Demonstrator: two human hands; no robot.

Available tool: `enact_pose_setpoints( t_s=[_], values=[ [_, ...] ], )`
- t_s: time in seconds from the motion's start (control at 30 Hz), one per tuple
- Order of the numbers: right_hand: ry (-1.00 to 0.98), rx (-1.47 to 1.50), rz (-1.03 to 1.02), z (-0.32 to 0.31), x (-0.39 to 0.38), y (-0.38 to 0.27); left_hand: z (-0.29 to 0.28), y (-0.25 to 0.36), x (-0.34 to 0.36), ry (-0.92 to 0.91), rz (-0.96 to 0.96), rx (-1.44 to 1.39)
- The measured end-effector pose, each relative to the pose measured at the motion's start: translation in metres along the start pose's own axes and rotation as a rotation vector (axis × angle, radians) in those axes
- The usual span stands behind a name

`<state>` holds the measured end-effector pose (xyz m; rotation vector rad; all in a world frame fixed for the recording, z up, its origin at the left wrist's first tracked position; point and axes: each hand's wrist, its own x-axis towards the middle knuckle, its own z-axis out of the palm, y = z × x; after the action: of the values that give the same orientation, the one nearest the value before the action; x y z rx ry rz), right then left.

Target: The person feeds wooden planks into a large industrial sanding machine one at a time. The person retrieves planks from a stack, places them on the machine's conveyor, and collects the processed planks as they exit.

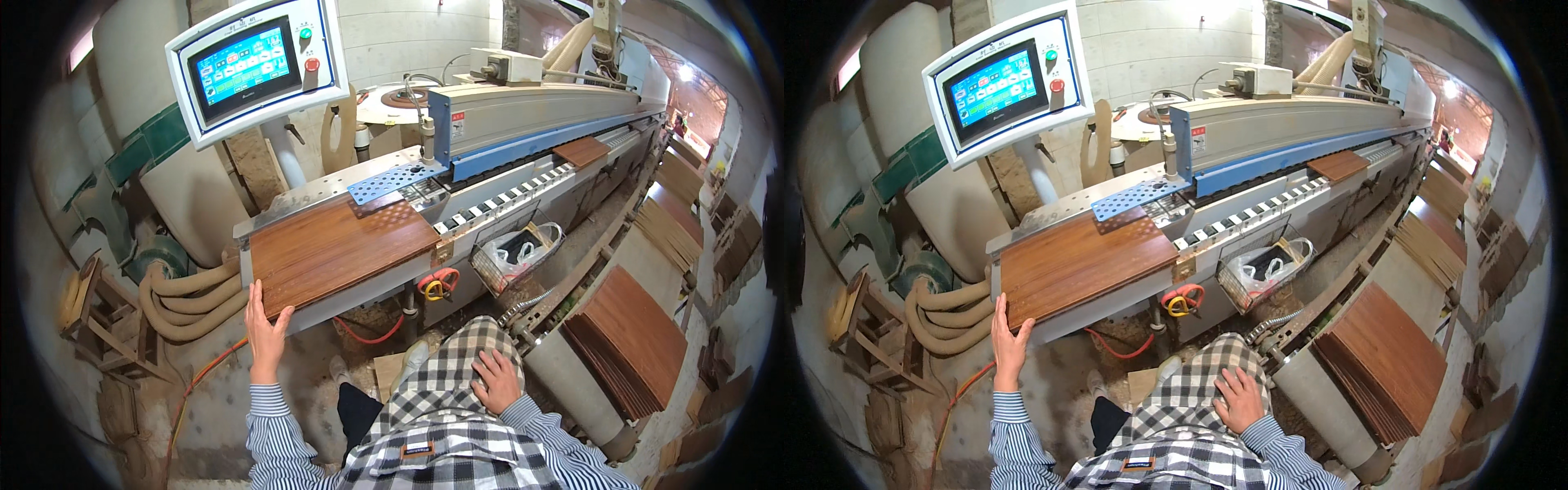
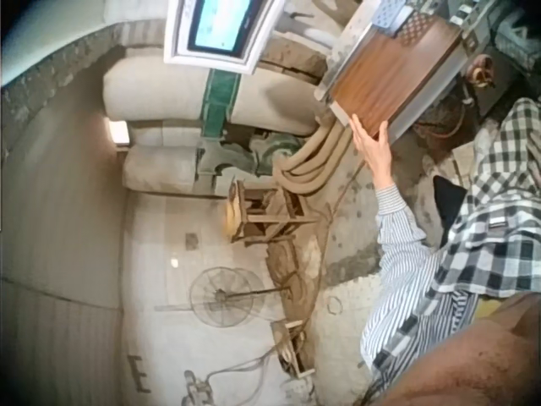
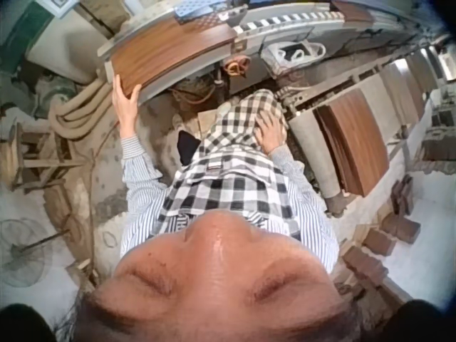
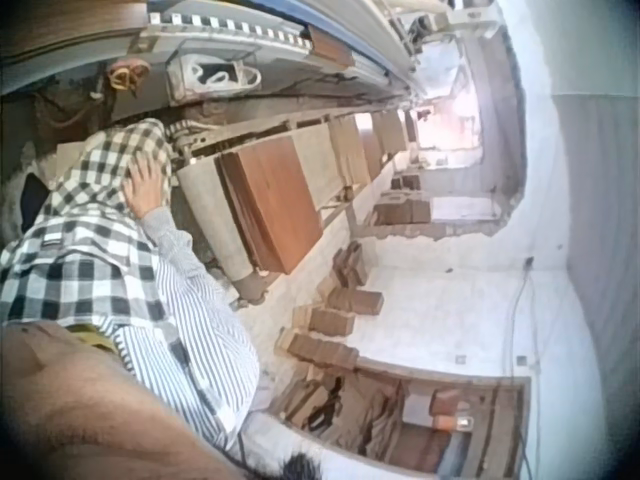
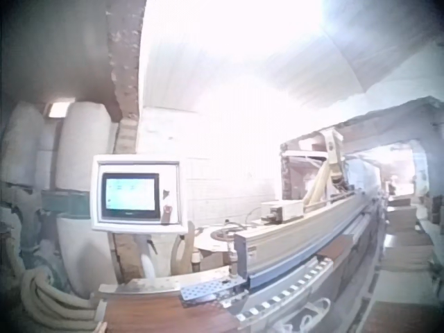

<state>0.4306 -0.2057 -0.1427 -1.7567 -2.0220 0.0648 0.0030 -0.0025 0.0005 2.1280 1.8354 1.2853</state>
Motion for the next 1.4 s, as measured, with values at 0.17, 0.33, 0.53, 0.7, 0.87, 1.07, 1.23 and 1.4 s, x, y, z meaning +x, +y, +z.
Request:
enact_pose_setpoints(
  t_s=[0.17, 0.33, 0.53, 0.7, 0.87, 1.07, 1.23, 1.4],
  values=[
    [-0.003, 0.047, 0.019, 0.000, 0.000, 0.000, -0.005, 0.003, 0.000, -0.028, -0.032, 0.017],
    [-0.013, 0.050, 0.030, -0.003, 0.000, 0.000, -0.007, -0.009, -0.003, -0.053, -0.042, -0.047],
    [0.018, 0.041, 0.018, -0.002, 0.000, 0.001, -0.011, -0.017, -0.008, -0.032, -0.092, -0.159],
    [-0.019, 0.074, 0.038, -0.006, 0.000, -0.001, -0.014, -0.013, -0.007, -0.042, -0.095, -0.202],
    [-0.018, 0.073, 0.039, -0.004, 0.000, 0.000, -0.018, -0.012, -0.004, -0.064, -0.084, -0.194],
    [-0.027, 0.087, 0.046, -0.005, 0.000, 0.000, -0.016, -0.014, 0.002, -0.046, -0.062, -0.068],
    [0.011, 0.127, 0.039, -0.011, 0.003, 0.000, -0.006, 0.010, 0.010, -0.101, -0.034, 0.067],
    [0.223, 0.135, 0.053, -0.052, 0.010, 0.023, 0.026, 0.036, 0.018, -0.102, 0.031, 0.097]
  ],
)
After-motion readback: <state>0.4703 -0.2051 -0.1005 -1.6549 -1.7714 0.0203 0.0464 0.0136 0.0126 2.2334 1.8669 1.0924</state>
